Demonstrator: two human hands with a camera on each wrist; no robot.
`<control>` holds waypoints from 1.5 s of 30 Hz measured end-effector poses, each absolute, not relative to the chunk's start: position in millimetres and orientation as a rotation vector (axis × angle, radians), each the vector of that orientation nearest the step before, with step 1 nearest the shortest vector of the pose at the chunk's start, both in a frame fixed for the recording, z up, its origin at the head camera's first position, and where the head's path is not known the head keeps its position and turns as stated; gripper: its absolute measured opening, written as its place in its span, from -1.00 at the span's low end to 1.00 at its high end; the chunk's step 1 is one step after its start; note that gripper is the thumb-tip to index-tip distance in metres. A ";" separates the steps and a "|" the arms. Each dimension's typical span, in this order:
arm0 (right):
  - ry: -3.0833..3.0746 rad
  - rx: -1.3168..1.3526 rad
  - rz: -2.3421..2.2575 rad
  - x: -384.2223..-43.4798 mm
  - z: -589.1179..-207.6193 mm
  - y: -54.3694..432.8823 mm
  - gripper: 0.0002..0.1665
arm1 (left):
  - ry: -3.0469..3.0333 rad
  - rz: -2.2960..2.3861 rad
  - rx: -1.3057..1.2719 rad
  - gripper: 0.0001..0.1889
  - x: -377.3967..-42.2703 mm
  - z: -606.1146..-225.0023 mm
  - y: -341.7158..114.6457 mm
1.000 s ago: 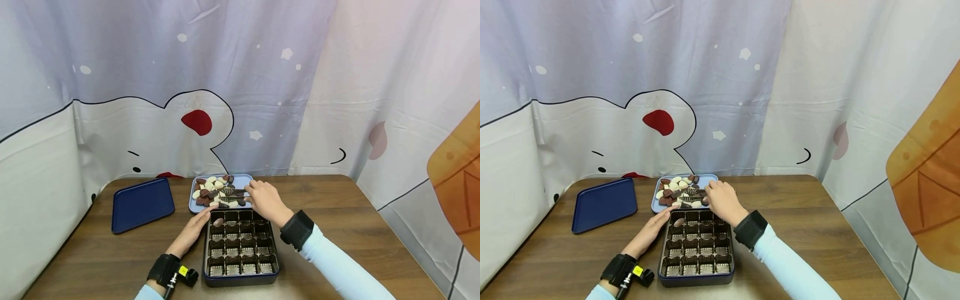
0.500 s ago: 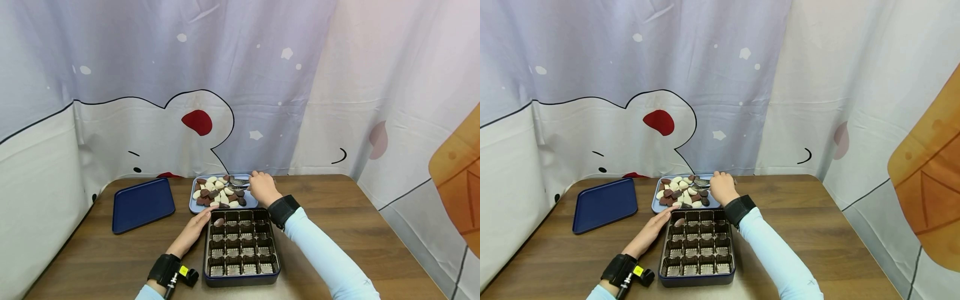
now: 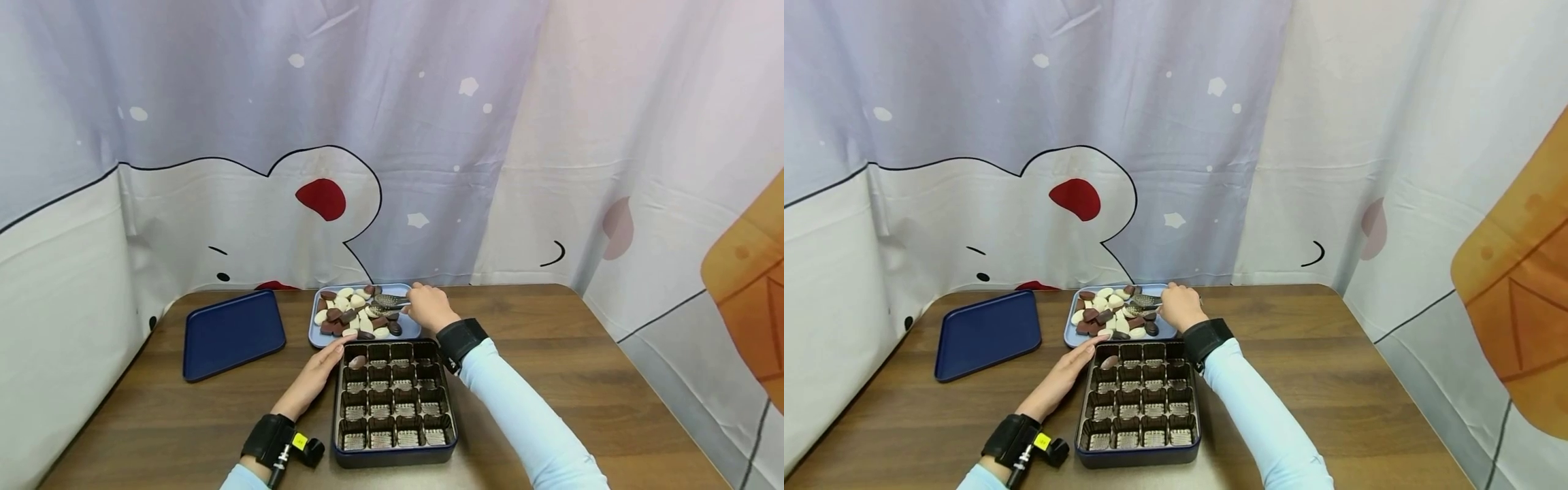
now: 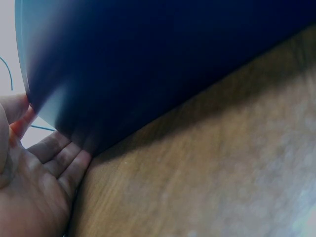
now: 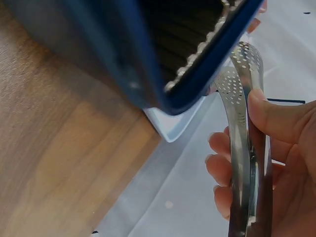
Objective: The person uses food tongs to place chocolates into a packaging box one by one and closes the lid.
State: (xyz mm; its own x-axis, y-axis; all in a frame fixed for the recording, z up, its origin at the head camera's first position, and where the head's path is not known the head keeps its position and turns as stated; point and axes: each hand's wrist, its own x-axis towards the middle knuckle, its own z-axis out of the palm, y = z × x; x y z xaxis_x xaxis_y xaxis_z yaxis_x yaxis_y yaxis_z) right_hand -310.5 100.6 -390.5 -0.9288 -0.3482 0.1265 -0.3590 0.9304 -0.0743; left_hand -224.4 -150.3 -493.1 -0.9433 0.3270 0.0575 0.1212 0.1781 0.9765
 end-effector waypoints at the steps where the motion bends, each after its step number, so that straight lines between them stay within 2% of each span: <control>1: -2.986 0.551 0.148 -310.6 -390.8 100.6 -0.78 | 2.276 1.871 0.437 -0.49 -224.6 -493.1 -150.4; 26: -2.898 0.582 0.101 -305.0 -391.8 110.3 -0.84 | 2.266 1.864 0.437 -0.49 -224.7 -493.4 -151.0; 35: -2.790 0.681 0.080 -284.0 -370.3 121.0 -0.75 | 2.259 1.866 0.421 -0.49 -224.8 -493.3 -150.8; 45: -2.606 0.833 -0.008 -245.8 -345.4 135.0 -0.79 | 2.267 1.879 0.443 -0.50 -226.2 -494.7 -151.1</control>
State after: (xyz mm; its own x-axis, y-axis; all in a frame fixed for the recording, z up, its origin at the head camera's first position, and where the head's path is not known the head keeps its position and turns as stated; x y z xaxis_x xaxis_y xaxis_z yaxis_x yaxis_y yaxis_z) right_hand -245.8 135.0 -345.4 -0.7410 -0.5574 0.3743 -0.5550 0.8223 0.1258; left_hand -226.2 -151.1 -494.7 -0.9426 0.3280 0.0620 0.1219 0.1652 0.9787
